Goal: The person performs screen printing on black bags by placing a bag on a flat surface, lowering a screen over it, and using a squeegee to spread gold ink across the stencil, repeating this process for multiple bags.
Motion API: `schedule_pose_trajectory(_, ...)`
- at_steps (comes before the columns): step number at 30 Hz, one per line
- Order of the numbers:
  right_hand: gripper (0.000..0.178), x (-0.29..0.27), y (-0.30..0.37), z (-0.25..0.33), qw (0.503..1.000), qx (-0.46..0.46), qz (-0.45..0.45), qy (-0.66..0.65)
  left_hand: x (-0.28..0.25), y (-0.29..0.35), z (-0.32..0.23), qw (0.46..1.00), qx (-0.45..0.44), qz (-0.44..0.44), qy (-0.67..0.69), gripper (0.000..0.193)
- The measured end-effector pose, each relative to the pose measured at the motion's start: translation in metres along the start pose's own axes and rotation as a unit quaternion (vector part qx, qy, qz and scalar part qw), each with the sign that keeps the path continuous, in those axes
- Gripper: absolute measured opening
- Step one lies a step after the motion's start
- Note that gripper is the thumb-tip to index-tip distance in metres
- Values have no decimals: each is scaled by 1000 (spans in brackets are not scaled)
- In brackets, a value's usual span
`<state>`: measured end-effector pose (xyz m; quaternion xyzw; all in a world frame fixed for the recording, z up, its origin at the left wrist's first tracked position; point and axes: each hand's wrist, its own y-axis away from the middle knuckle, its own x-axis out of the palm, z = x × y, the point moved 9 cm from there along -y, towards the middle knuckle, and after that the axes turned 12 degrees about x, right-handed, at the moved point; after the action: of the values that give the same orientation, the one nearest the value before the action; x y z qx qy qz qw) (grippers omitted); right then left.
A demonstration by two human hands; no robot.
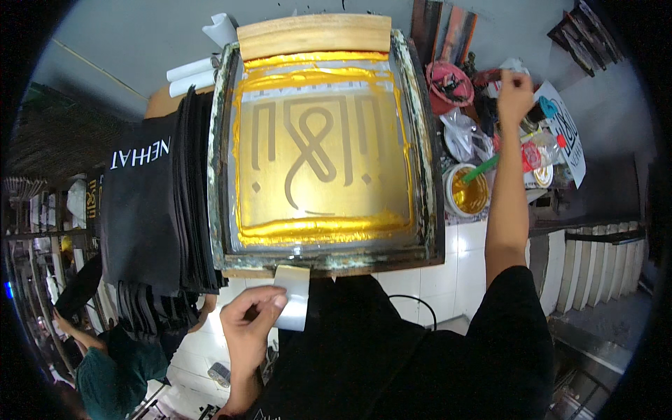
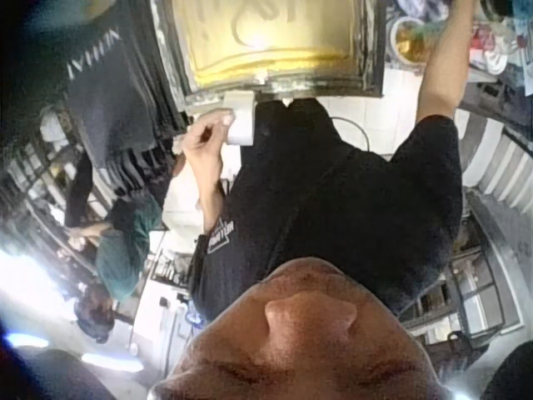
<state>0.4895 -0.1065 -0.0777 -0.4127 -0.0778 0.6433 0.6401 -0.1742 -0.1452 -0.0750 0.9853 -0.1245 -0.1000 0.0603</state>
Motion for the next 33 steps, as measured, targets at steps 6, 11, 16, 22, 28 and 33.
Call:
schedule_pose_trajectory(6, 30, -161, 36, 61, 912, 119, 20, -392, 54, 6, 27, 989, -38, 116, 79, 15)
schedule_pose_trajectory(11, 29, -181, 178, 76, 760, 365, 296, -449, 103, 20, 57, 962, -104, 229, 110, 24)
schedule_pose_trajectory(16, 11, -195, 300, 120, 786, 233, 536, -200, 150, 35, 84, 945, -163, 212, 188, 22)
schedule_pose_trajectory(22, 33, -218, 340, 106, 735, 264, 614, -114, 169, 42, 94, 950, -126, 225, 178, 25)
schedule_pose_trajectory(28, 26, -212, 346, 100, 723, 294, 615, -117, 171, 47, 101, 955, -108, 233, 151, 25)
schedule_pose_trajectory(33, 20, -206, 355, 75, 699, 343, 615, -127, 182, 47, 103, 950, -90, 261, 148, 24)
